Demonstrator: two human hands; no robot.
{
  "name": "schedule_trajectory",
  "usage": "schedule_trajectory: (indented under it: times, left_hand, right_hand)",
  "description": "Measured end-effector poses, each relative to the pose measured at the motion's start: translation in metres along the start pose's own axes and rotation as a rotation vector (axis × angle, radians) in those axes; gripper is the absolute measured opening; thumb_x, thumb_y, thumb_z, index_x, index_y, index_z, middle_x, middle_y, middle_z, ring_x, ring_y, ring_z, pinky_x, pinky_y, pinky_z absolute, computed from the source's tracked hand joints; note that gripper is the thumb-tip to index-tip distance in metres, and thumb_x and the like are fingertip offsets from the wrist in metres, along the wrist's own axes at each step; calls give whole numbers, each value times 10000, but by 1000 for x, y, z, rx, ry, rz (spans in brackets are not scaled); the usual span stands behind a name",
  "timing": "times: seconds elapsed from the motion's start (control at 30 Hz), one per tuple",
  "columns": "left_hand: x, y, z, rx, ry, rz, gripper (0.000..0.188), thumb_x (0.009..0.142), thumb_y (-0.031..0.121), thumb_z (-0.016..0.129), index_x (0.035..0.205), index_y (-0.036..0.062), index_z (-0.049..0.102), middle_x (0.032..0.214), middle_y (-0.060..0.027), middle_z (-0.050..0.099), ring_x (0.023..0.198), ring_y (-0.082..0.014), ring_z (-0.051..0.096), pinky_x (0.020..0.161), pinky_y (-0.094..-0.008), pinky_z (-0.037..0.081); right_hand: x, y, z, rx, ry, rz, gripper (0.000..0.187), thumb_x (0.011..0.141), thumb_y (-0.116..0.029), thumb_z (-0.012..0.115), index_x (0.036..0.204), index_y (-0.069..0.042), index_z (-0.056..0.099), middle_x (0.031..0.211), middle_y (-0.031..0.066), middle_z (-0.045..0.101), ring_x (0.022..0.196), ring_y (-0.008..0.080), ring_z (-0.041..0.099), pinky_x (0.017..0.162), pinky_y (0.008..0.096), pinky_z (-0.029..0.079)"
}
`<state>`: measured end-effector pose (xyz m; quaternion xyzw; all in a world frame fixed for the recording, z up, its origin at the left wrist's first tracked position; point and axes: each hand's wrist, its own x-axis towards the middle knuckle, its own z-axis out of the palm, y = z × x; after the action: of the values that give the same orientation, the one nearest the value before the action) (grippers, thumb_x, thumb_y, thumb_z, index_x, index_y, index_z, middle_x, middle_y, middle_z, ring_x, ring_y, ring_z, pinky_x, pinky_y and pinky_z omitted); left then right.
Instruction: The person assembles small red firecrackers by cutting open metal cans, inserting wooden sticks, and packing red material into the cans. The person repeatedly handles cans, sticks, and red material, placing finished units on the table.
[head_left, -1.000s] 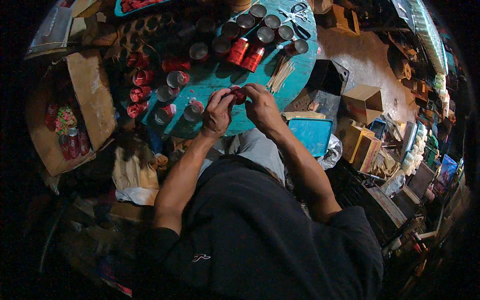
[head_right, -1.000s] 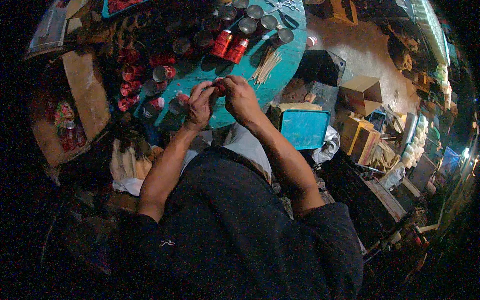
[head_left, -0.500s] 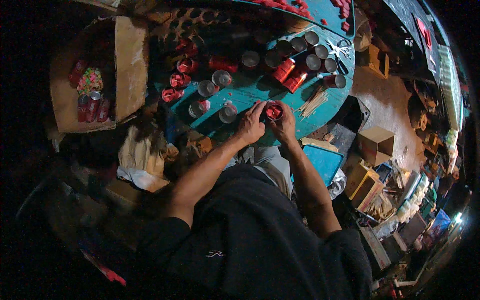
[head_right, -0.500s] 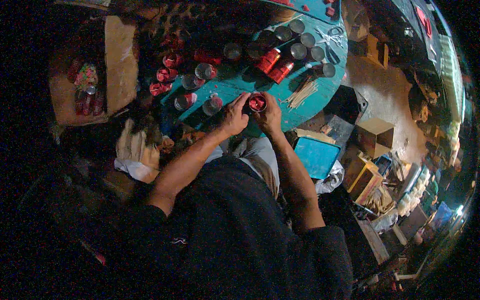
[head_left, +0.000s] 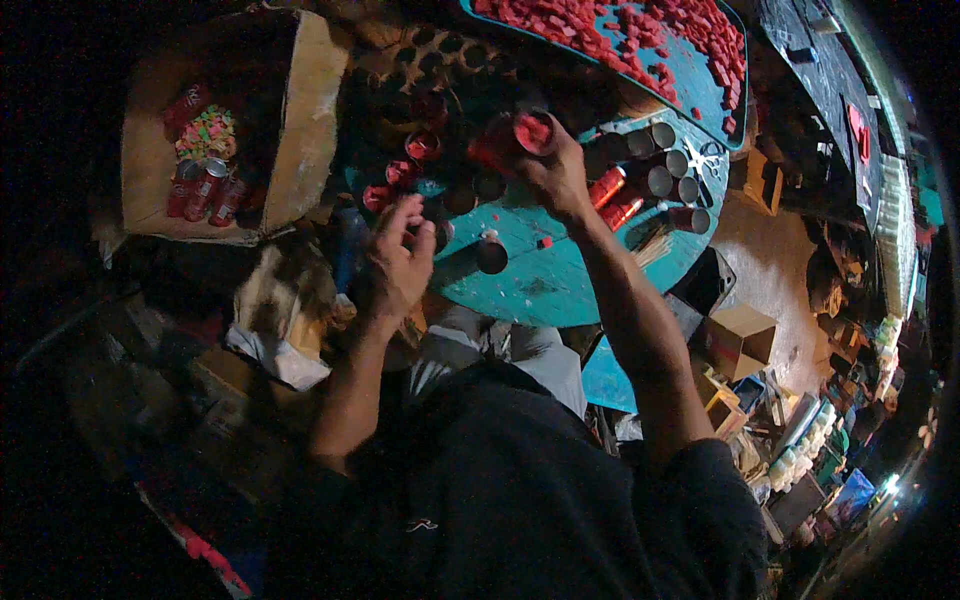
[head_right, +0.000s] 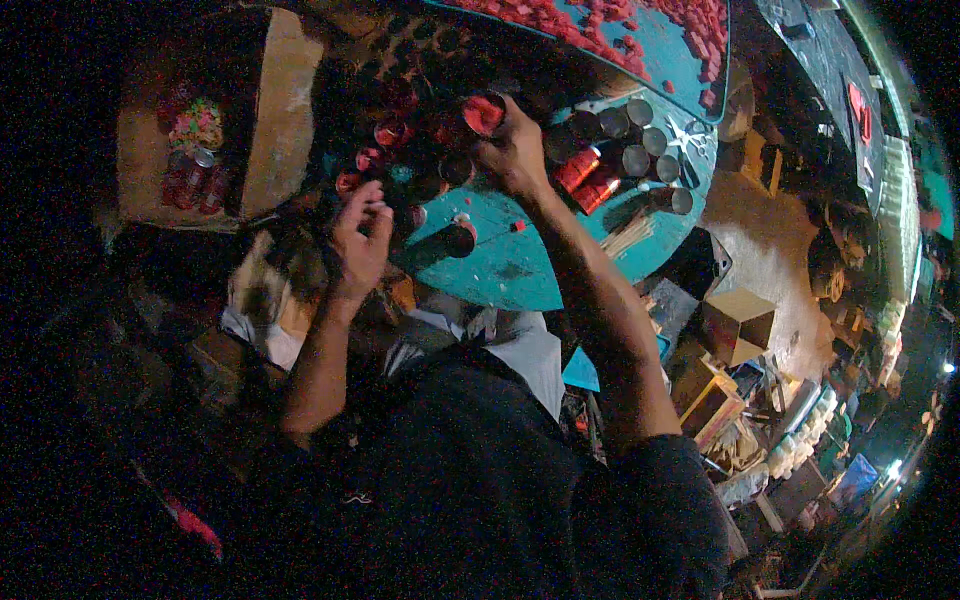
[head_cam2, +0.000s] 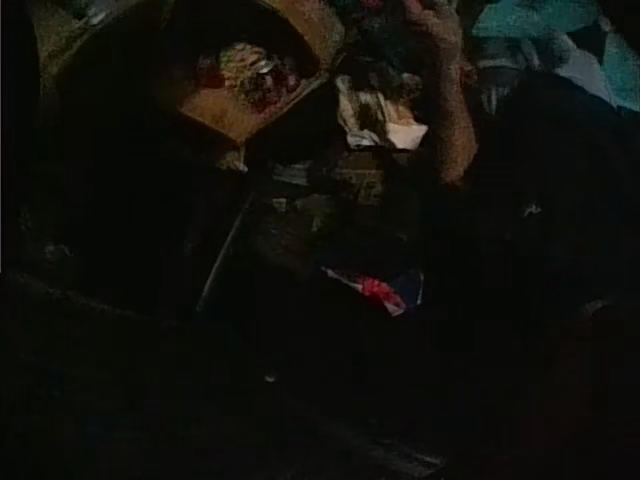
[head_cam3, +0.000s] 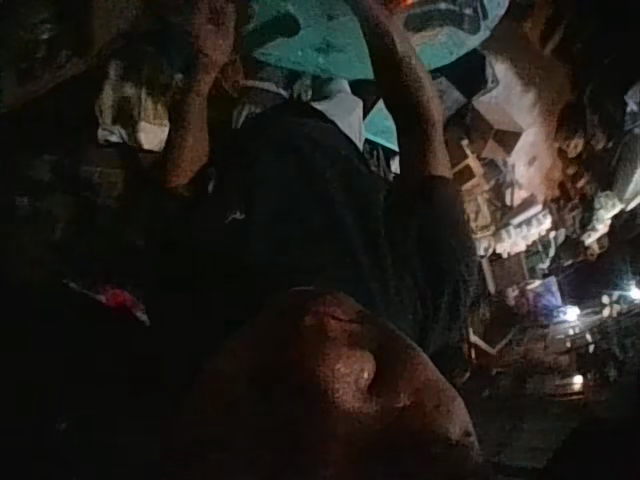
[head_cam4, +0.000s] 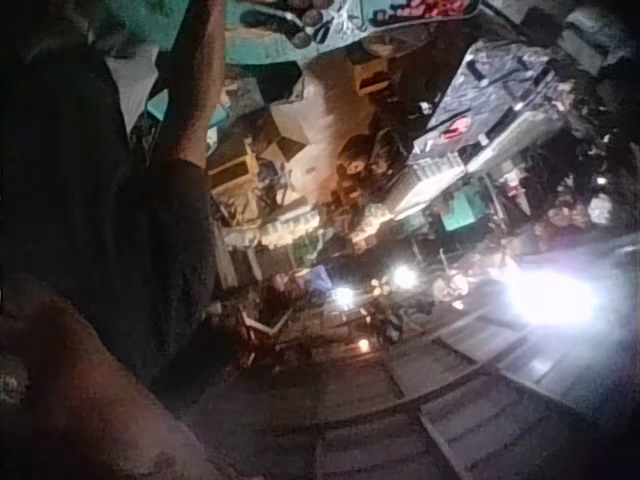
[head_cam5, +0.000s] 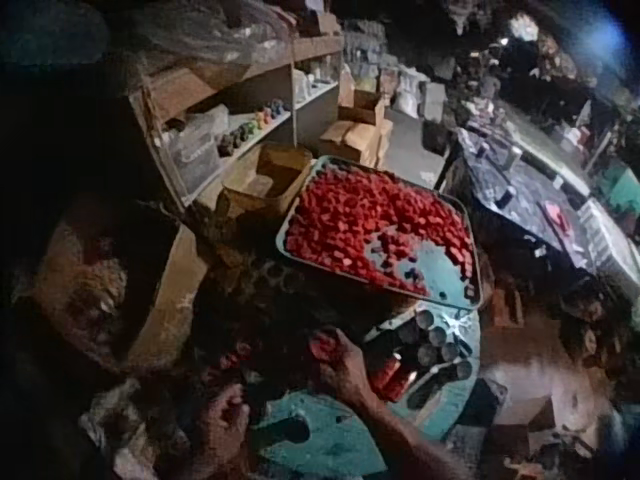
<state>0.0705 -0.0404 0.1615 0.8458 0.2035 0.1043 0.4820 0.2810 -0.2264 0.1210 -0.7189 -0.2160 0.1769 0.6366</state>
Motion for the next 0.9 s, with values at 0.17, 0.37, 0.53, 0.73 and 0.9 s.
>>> schedule_trajectory:
  times: [0.17, 0.37, 0.53, 0.73, 0.9]
  left_hand:
    - [-6, -14, -18, -52, 5, -114, 378, 990, 112, 682, 1351, 15, 624, 1153, -90, 690, 1021, -173, 656, 896, -312, 529]
    - [-54, -31, -18, 9, -68, -153, 379, 975, 99, 700, 1340, 26, 633, 1144, -106, 698, 1015, -198, 673, 851, -332, 558]
    - [-72, -44, -16, -37, 3, -142, 367, 965, 89, 710, 1316, 5, 641, 1109, -117, 709, 958, -214, 689, 829, -340, 569]
    - [-44, -15, -4, 24, -114, -37, 342, 956, 57, 699, 1289, -3, 655, 1111, -111, 706, 923, -190, 687, 811, -318, 565]
    - [-47, 6, 14, -97, -77, -18, 497, 920, 63, 751, 1376, -10, 567, 1259, -113, 634, 1031, -174, 632, 880, -331, 543]
  right_hand:
    - [116, 103, 20, -787, -55, 99, 695, 828, -442, 774, 1356, -29, 592, 1266, 249, 677, 1093, 397, 692, 914, 467, 565]
    - [153, 184, 20, -846, -113, 151, 579, 849, -498, 738, 1273, -107, 681, 1203, 218, 706, 1073, 374, 710, 887, 478, 575]
    - [95, 175, 12, -635, -316, 55, 470, 922, -488, 667, 1181, -103, 740, 1115, 194, 749, 1057, 334, 727, 850, 462, 580]
    - [71, 185, -2, -853, -576, 31, 399, 986, -407, 586, 1223, -117, 724, 1170, 136, 742, 1050, 341, 708, 853, 460, 559]
    - [32, 19, -8, -995, -216, -235, 398, 968, -262, 616, 1332, -106, 657, 1194, 121, 723, 1079, 350, 642, 912, 445, 516]
